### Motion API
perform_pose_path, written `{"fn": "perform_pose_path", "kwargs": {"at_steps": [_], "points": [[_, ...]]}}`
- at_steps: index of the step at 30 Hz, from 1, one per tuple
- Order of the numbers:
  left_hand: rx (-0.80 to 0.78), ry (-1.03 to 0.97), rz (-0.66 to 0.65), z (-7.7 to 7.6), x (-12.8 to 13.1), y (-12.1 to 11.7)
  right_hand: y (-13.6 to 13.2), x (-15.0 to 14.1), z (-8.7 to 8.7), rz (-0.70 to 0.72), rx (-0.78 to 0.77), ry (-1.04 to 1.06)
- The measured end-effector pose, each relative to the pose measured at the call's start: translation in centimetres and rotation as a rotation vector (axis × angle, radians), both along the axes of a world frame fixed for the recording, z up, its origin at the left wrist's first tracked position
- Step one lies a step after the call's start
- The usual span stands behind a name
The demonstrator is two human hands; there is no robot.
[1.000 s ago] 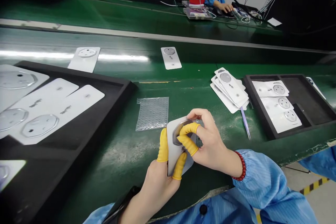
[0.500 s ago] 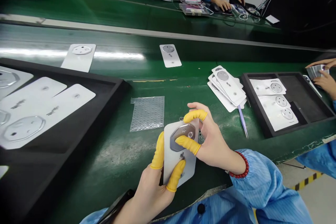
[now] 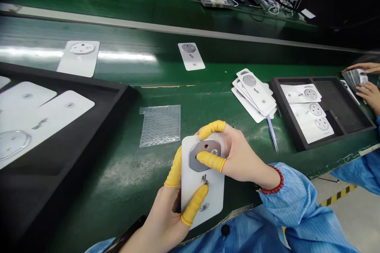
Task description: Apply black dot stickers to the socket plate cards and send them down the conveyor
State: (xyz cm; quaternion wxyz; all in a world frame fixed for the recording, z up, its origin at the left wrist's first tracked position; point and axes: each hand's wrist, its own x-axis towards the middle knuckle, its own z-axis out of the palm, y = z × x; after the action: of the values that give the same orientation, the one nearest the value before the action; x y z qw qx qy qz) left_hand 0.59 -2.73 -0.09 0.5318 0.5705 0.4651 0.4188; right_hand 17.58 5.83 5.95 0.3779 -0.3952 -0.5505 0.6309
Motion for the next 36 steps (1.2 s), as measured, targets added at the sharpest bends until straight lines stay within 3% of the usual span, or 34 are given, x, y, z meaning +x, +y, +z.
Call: {"fn": "perform_pose_path", "kwargs": {"at_steps": [3, 7, 14, 21, 29, 33, 36], "points": [[-0.06, -0.165, -0.003, 1.1, 0.0, 1.1, -0.2, -0.2, -0.3, -0.027, 0.04, -0.089], [-0.157, -0.268, 0.097, 2.2, 0.1, 2.7, -0.6, -0.7, -0.6, -0.013, 0.126, -0.141], [-0.215, -0.276, 0.178, 1.6, 0.2, 2.7, -1.4, -0.9, -0.8, 0.074, 0.177, -0.081], [-0.395, -0.346, 0.136, 2.6, -0.3, 3.6, -1.0, -0.7, -1.6, 0.085, 0.149, -0.084], [-0.397, -0.351, 0.183, 3.0, 0.0, 3.7, -0.9, -0.7, -1.6, 0.063, 0.122, -0.062], [-0.351, -0.274, 0.279, 3.0, 0.6, 3.3, -1.1, -0.8, -1.9, 0.06, 0.187, -0.1], [-0.314, -0.21, 0.343, 2.2, 0.5, 2.8, -1.4, -1.2, -2.3, 0.012, 0.263, -0.169]]}}
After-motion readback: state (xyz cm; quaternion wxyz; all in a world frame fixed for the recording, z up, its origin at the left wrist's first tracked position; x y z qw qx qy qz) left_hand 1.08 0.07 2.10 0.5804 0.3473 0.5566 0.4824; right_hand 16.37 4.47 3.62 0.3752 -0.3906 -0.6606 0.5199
